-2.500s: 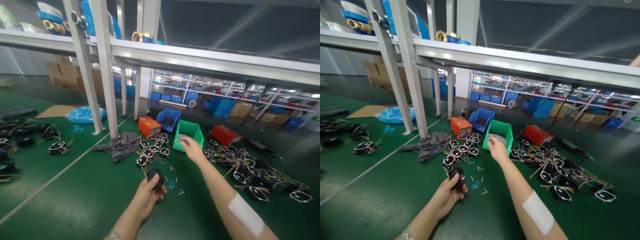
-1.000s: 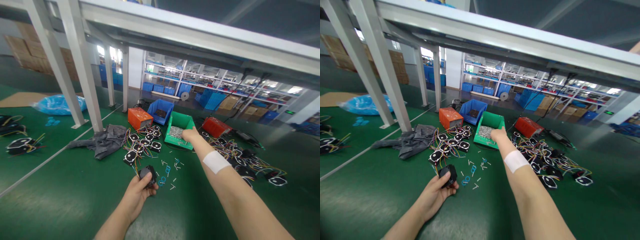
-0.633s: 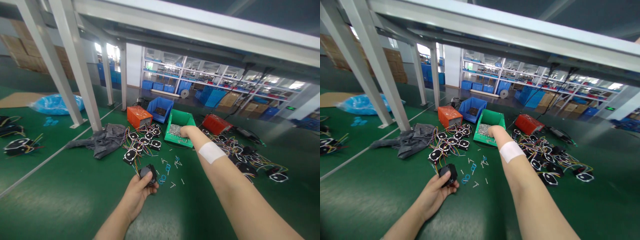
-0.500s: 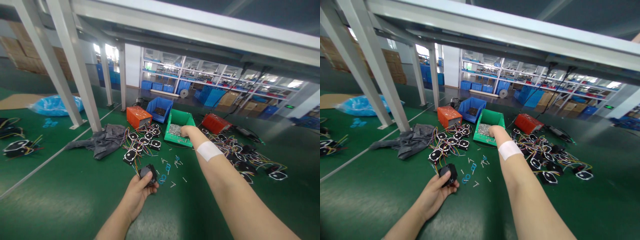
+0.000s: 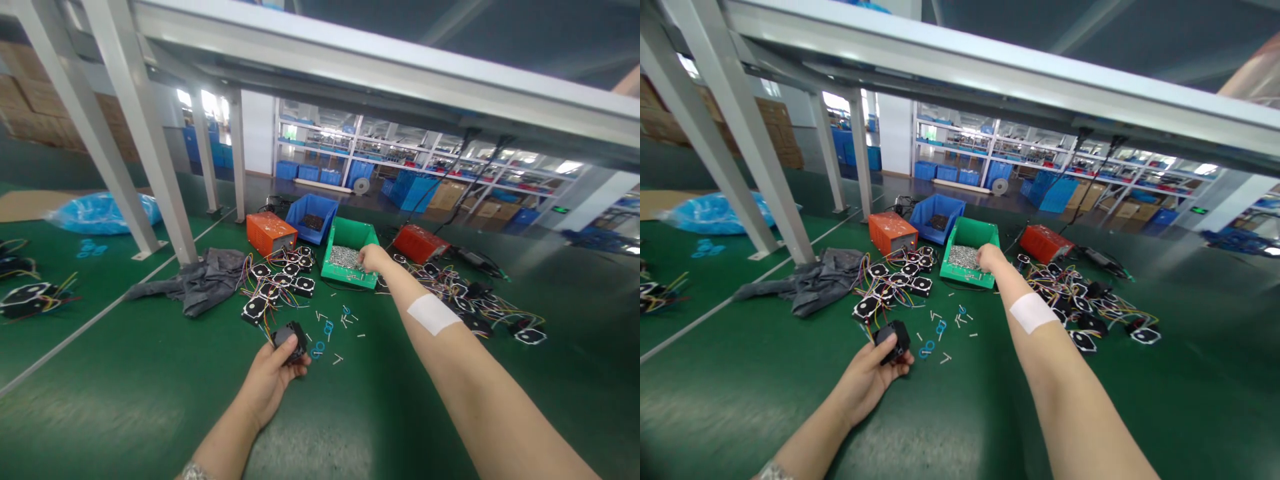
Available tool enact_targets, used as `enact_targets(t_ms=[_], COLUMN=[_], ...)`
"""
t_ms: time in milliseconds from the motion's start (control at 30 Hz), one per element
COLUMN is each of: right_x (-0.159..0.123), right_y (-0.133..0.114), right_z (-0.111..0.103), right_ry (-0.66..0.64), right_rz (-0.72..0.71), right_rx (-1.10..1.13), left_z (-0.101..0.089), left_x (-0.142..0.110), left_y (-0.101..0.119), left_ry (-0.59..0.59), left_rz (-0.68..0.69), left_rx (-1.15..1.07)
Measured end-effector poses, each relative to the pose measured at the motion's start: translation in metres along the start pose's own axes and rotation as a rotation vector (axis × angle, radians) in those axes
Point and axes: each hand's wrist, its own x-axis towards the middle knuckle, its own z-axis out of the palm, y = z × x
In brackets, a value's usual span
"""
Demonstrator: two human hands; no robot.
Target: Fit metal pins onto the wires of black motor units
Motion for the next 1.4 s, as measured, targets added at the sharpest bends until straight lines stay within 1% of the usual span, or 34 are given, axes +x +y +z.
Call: enact_targets(t_ms=[67,133,200,333,433,533,667,733,800,867,933,1033,1167,1233,1333,1400], right_x=[-0.015,-0.034,-0.058,-0.108,-0.137,-0.151,-0.163,-0.174,-0.19,-0.207,-0.22,-0.226,-0.224,-0.226,-0.228,-0.221], right_y=[0.006,0.009,0.009,0.004,0.001,0.001,-0.001,-0.009,-0.022,-0.037,-0.05,-0.059,-0.06,-0.061,-0.062,-0.055], right_z=[-0.001,0.003,0.014,0.049,0.07,0.079,0.076,0.07,0.062,0.055,0.052,0.056,0.067,0.069,0.067,0.065], right_ry=[-0.008,-0.007,-0.021,-0.067,-0.011,0.071,0.14,0.152,0.11,0.02,-0.017,0.03,0.093,0.127,0.12,0.145], right_rz=[0.006,-0.01,-0.041,-0.108,-0.153,-0.183,-0.226,-0.25,-0.248,-0.246,-0.289,-0.326,-0.318,-0.334,-0.413,-0.456], right_rx=[0.074,0.161,0.243,0.344,0.364,0.371,0.413,0.526,0.715,0.872,0.9,0.821,0.786,0.784,0.779,0.744], left_z=[0.001,0.002,0.003,0.007,0.012,0.018,0.022,0.022,0.022,0.022,0.022,0.023,0.022,0.022,0.022,0.022], left_x=[0.0,0.0,-0.001,-0.007,-0.014,-0.02,-0.024,-0.023,-0.022,-0.022,-0.023,-0.023,-0.023,-0.022,-0.021,-0.02], left_y=[0.0,0.0,-0.001,-0.004,-0.007,-0.011,-0.018,-0.022,-0.025,-0.027,-0.028,-0.028,-0.03,-0.03,-0.028,-0.025], left_ry=[0.016,0.019,0.001,-0.044,-0.044,-0.012,0.025,0.057,0.084,0.092,0.089,0.075,0.055,0.052,0.052,0.058], left_rz=[-0.002,-0.012,-0.031,-0.066,-0.055,-0.04,-0.02,0.007,0.03,0.042,0.058,0.08,0.073,0.062,0.045,0.028], left_rx=[-0.019,-0.037,-0.046,-0.031,0.062,0.18,0.297,0.356,0.409,0.455,0.492,0.505,0.478,0.419,0.271,0.206])
